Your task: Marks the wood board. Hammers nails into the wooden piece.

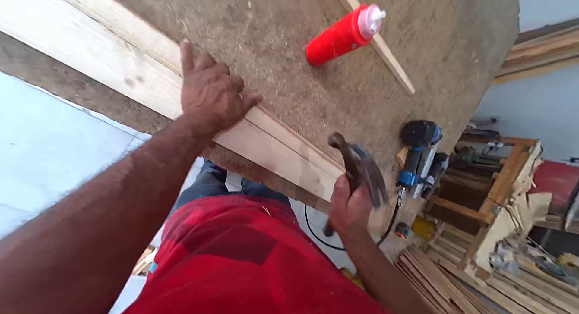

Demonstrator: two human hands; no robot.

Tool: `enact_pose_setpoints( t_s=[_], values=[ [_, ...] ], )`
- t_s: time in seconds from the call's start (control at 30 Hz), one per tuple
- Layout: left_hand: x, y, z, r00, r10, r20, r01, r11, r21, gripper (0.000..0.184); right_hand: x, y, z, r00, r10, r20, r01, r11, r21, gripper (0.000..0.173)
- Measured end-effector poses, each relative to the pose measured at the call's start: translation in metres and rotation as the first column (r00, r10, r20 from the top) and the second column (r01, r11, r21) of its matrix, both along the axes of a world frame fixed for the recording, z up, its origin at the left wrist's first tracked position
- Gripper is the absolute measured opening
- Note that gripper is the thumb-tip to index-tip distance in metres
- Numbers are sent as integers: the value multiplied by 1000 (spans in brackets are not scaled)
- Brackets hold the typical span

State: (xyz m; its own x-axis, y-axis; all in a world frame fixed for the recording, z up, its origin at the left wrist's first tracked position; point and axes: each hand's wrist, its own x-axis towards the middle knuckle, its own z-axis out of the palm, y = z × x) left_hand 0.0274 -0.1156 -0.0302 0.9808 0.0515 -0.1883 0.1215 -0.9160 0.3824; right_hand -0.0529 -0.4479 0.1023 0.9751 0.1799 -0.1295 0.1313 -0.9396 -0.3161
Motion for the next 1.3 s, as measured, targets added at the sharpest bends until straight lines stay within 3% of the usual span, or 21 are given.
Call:
enact_pose_setpoints(
  t_s=[0.07,0.13,0.23,0.3,0.37,0.43,0.53,0.6,0.67,0.73,0.8,0.83,0.9,1.0,1.07,1.1,1.13,1.2,1.23,1.27,1.3],
  values=[
    [2,4,1,1000,-2,9,2,1000,-1,84,-19,-10,-51,996,-30,-78,31,1000,3,42],
    [1,10,5,999,-48,-9,48,996,-72,78,-27,-12,-66,970,-83,-230,51,989,-142,42],
    [2,48,10,997,-73,36,78,987,-137,64,3,23,-26,842,-235,-485,-8,894,-447,54],
    [3,81,6,994,-48,101,57,995,-85,60,19,48,0,771,-280,-572,-71,855,-514,53],
    [9,101,-3,992,-29,125,28,1000,12,73,44,81,28,761,-211,-614,-102,895,-435,48],
    [12,101,-4,997,-18,76,15,999,40,76,60,121,59,836,-30,-547,-158,943,-292,46],
    [11,97,-1,999,-3,50,2,1000,18,76,82,181,85,951,247,-185,-239,969,61,36],
    [11,98,-1,999,-10,33,9,1000,17,79,89,202,75,954,296,-51,-273,926,261,30],
    [9,98,-3,999,-16,50,16,1000,2,81,82,191,50,932,276,-234,-259,960,102,32],
    [9,98,-4,997,-15,71,15,1000,-4,80,79,172,38,713,49,-699,-311,916,-253,42],
    [7,97,-4,997,-19,74,20,1000,-2,81,82,160,44,463,-169,-870,-405,833,-377,49],
    [10,100,-4,997,-15,73,15,1000,7,81,91,162,55,453,-183,-872,-401,832,-383,50],
    [8,98,-3,998,-23,50,23,1000,-2,81,109,174,87,639,-57,-767,-273,915,-295,51],
    [10,98,-2,998,-23,63,22,1000,6,80,133,202,101,945,146,-291,-97,980,174,42],
    [7,96,-3,999,-18,48,18,1000,1,79,123,203,71,978,167,-127,-110,924,366,39],
    [7,97,-3,999,-14,42,14,1000,-1,79,109,192,50,965,178,-194,-110,942,316,39],
    [8,98,-3,999,-11,44,11,1000,2,80,94,176,34,914,169,-368,-121,981,152,40],
    [6,95,-3,998,-13,57,13,1000,9,81,79,156,35,601,9,-799,-275,941,-196,49],
    [5,95,-3,998,-21,62,21,1000,10,81,83,155,44,446,-76,-892,-355,900,-255,51],
    [10,98,-3,998,-14,66,12,1000,19,81,92,160,56,399,-104,-911,-386,882,-270,52],
    [12,101,-4,998,-15,61,14,1000,23,81,99,166,72,451,-78,-889,-357,897,-260,52]
  ],
)
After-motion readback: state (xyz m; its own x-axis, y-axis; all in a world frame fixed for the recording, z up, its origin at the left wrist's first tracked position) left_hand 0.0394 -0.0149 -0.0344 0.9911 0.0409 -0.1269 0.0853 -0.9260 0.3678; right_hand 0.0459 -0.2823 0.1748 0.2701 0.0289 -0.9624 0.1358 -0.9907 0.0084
